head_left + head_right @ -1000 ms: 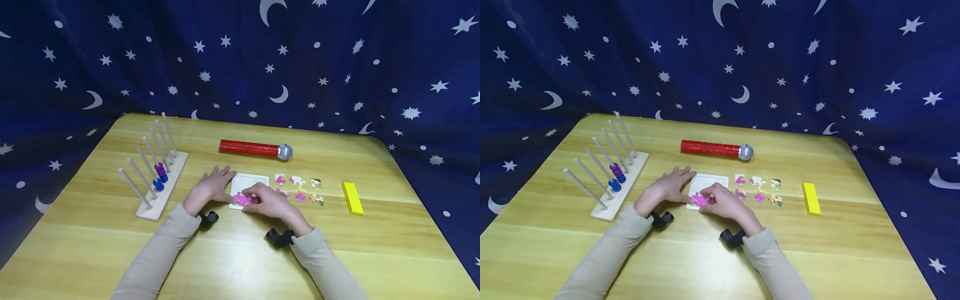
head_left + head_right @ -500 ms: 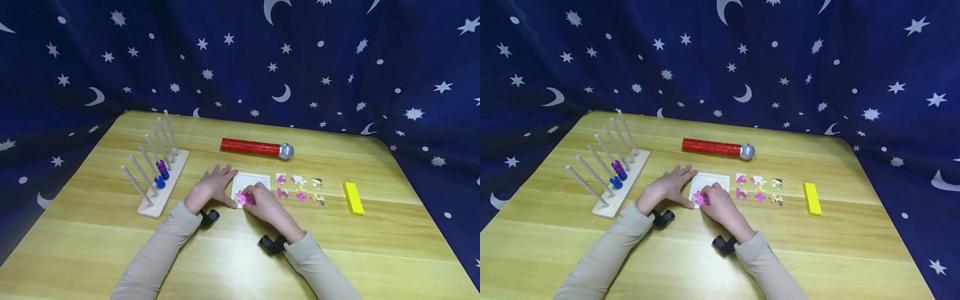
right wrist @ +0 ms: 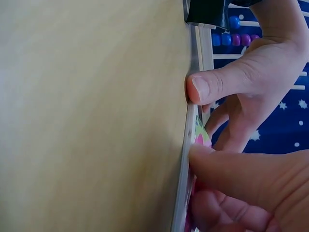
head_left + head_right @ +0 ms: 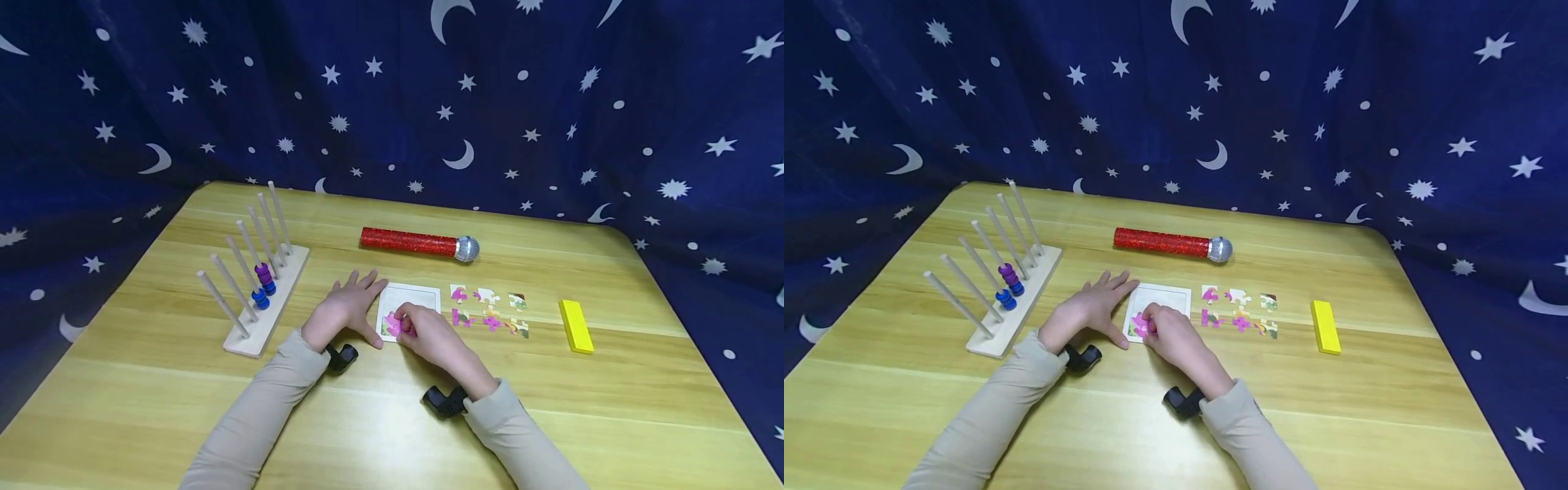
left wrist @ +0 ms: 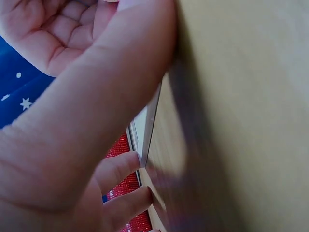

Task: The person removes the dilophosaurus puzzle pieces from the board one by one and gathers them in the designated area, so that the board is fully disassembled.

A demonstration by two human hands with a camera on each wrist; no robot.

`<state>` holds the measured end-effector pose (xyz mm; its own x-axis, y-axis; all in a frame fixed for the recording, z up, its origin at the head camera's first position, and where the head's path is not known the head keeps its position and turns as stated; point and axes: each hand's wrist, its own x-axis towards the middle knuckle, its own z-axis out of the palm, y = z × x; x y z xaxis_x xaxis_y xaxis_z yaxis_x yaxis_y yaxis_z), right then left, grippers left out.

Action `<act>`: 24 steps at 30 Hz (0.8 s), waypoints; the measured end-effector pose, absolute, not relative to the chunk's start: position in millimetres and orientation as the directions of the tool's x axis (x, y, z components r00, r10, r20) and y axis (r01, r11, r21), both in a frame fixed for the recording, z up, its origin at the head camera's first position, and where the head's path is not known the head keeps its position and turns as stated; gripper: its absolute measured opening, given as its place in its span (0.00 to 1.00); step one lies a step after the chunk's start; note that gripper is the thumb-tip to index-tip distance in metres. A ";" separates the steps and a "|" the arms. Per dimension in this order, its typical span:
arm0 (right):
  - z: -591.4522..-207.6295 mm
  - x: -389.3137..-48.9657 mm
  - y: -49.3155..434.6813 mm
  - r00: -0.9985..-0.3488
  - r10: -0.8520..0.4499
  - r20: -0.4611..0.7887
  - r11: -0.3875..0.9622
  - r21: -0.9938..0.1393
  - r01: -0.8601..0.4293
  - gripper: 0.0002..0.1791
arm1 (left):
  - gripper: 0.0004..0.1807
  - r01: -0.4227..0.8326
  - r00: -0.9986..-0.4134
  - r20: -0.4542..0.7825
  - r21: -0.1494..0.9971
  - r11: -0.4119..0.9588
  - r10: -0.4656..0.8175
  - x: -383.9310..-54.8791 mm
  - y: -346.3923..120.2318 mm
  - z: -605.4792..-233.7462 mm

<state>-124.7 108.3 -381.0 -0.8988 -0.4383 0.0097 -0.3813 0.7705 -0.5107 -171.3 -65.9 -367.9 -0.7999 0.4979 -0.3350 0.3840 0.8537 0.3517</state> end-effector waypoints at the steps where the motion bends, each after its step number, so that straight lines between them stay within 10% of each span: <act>1: -381.2 -125.0 108.5 -0.896 -0.444 0.003 0.762 -0.524 -0.380 0.14 | 0.64 0.383 -0.800 -0.336 0.352 0.854 0.497 -171.3 -66.1 -368.2; 24: -382.1 -120.8 108.1 -0.842 -0.538 0.029 0.734 -0.476 -0.485 0.11 | 0.64 0.371 -0.804 -0.359 0.318 0.872 0.473 -174.5 -64.3 -372.1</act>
<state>-120.8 108.1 -382.1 -0.8422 -0.5383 0.0289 -0.4853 0.7337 -0.4755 -174.5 -64.3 -372.1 -0.8043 0.4735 -0.3591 0.3713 0.8722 0.3184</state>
